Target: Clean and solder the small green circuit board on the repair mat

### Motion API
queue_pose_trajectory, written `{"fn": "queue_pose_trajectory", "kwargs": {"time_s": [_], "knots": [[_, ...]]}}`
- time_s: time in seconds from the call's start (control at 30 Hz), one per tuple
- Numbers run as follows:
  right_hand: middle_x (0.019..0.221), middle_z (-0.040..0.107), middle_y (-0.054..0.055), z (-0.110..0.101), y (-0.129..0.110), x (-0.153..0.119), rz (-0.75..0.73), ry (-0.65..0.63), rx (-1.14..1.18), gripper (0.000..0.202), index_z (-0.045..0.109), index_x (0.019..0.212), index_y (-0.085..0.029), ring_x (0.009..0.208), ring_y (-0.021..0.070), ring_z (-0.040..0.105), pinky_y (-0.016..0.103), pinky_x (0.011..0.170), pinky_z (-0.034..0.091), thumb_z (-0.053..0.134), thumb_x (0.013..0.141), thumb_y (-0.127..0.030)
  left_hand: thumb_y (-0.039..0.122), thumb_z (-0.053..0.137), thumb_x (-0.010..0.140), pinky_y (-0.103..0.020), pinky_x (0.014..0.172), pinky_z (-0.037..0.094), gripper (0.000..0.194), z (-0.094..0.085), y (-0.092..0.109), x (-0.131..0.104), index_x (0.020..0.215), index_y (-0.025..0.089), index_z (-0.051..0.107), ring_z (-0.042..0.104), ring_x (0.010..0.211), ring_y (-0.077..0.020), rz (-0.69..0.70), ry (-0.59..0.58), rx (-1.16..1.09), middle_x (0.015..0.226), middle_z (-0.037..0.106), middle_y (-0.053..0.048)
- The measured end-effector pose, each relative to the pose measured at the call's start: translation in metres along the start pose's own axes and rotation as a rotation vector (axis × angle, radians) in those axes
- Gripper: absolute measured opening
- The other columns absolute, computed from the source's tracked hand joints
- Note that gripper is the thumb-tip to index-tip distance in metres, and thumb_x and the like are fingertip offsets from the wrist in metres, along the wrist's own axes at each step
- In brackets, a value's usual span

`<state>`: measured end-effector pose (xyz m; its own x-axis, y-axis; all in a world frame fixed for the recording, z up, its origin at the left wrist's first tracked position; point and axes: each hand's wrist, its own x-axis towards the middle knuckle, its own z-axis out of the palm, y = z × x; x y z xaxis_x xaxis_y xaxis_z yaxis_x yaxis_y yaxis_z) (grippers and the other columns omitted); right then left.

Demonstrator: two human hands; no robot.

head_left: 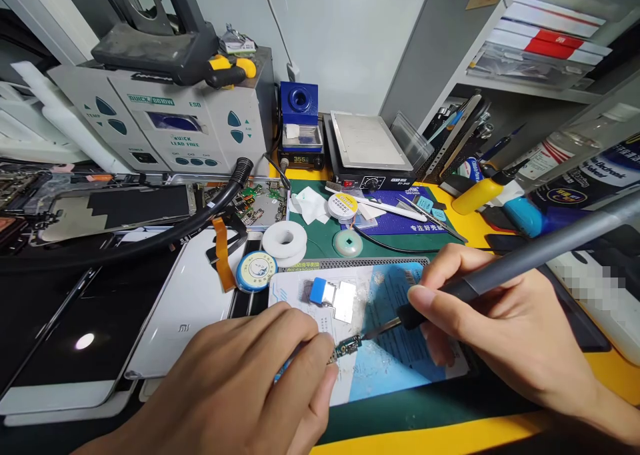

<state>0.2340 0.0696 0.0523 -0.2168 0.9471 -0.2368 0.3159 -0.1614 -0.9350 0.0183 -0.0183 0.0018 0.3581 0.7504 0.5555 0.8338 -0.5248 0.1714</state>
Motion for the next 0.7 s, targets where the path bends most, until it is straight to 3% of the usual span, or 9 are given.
{"fn": "queue_pose_trajectory", "kwargs": {"time_s": [0.7], "knots": [[0.041,0.059,-0.002,0.0012,0.0014,-0.0003,0.001,-0.023,0.013,0.029,0.062,0.062,-0.021,0.034,0.0121,0.05,0.02,0.034,0.038,0.09,0.063,-0.031,0.017,0.058,0.095,-0.036,0.056,0.038,0.01,-0.0023,0.0035,-0.002,0.101,0.021,0.065,0.064,0.072,-0.0162,-0.019,-0.016,0.059,0.082,0.068,0.002]]}}
